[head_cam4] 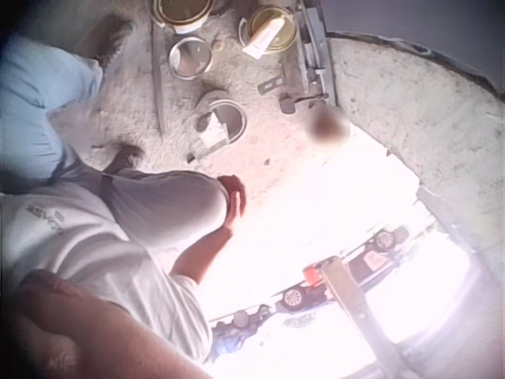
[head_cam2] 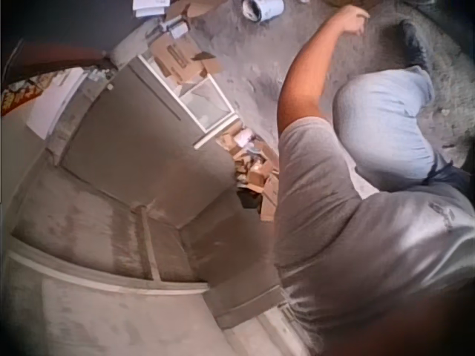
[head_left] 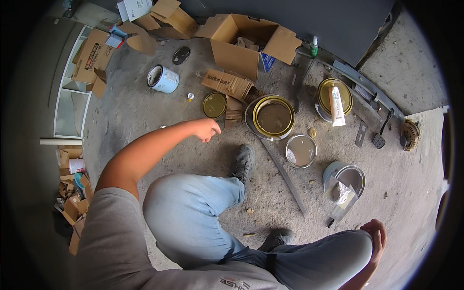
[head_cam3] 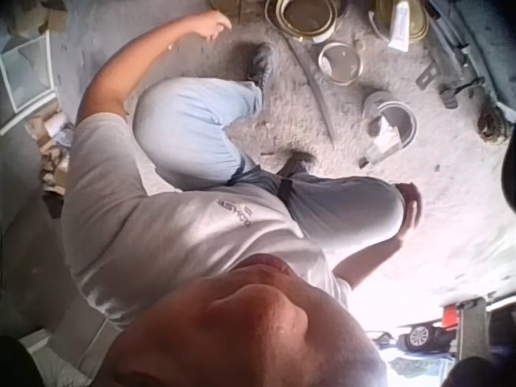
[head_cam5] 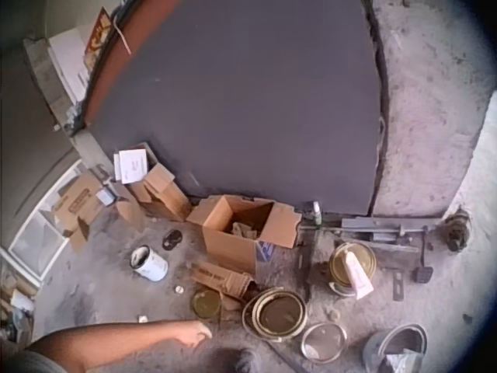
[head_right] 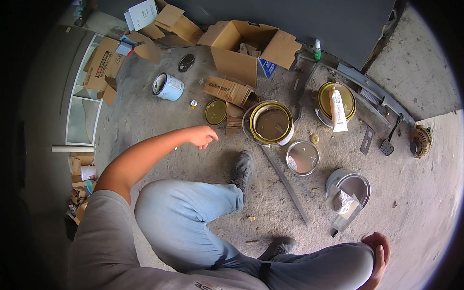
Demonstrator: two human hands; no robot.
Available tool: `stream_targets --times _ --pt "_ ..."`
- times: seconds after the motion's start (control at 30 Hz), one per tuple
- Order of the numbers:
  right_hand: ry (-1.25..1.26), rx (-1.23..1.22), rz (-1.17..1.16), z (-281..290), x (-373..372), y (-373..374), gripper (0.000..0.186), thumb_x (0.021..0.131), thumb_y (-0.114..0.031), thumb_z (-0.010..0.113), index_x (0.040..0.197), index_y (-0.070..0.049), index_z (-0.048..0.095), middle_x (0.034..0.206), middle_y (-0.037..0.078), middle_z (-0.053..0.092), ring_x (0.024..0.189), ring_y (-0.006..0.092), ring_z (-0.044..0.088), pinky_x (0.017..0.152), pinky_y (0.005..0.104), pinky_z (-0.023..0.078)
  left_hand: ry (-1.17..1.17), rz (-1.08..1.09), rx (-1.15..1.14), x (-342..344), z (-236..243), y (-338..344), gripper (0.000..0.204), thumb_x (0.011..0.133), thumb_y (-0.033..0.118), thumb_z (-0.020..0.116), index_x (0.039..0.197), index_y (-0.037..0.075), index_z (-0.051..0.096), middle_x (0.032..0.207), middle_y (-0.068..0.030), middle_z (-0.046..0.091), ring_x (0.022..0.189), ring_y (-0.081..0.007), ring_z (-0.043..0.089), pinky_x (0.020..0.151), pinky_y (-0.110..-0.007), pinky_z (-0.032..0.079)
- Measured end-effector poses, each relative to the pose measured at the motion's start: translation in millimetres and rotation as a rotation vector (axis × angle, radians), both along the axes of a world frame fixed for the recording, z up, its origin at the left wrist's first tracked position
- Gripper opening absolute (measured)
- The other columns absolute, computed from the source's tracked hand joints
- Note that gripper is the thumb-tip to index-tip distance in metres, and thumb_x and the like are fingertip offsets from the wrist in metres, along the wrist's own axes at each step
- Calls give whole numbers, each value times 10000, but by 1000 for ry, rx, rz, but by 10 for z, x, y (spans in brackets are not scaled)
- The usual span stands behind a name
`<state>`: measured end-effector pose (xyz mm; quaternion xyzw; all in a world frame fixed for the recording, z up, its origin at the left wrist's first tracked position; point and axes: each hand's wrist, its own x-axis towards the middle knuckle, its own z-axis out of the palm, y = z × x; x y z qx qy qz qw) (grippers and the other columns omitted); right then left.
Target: The person walks through a car repair shop holding sandpaper, then squats to open a paint can with a screwdriver. They apply a substance from a tube onto the sandpaper and place it into the can, preparing materials for painting.
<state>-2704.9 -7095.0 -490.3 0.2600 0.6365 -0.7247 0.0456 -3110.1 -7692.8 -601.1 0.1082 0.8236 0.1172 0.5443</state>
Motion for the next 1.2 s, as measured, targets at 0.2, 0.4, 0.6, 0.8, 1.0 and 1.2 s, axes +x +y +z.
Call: stream_targets --times 0.2,0.4,0.6,0.8,1.0,1.2 --pt "-104 226 259 421 -224 -196 425 1017 -338 522 1228 22 606 1214 206 646 1109 309 611 1035 435 438 215 273 -52 62 -531 -841 298 990 209 535 980 2 749 724 -113 715 618 -174 692 600 -342 548" --pt "-170 322 345 390 -487 -327 351 1019 -296 525 1161 14 607 1190 201 643 1129 310 598 1048 450 427 310 580 34 173 -1034 -1044 284 963 182 503 1046 14 716 709 -94 716 585 -177 688 618 -344 548" --pt "-207 320 393 274 -769 -430 332 1017 -288 529 1142 9 604 1181 199 643 1128 310 598 1047 452 427 697 850 -290 414 -1660 -1672 309 886 346 667 937 50 737 863 -134 735 840 -294 714 726 -409 556" --pt "-258 332 410 210 -1036 -563 313 1015 -280 533 1124 5 601 1173 196 642 1127 310 597 1046 455 428 733 1340 -738 612 -1991 -2917 508 806 474 726 1068 40 747 1133 -205 717 1088 -373 682 906 -488 549" --pt "-312 328 426 148 -1340 -645 294 1012 -272 538 1106 1 598 1164 194 642 1126 310 596 1045 458 429 658 1414 -877 568 -2481 -3350 695 730 609 777 1057 -2 734 1142 -240 706 1080 -384 687 894 -482 557" --pt "-323 325 422 155 -1421 -634 277 1010 -264 542 1087 -4 595 1155 192 641 1125 310 595 1043 461 430 691 1692 -660 590 -2593 -3476 608 757 520 821 1075 12 720 1026 -141 723 842 -282 693 706 -422 553"
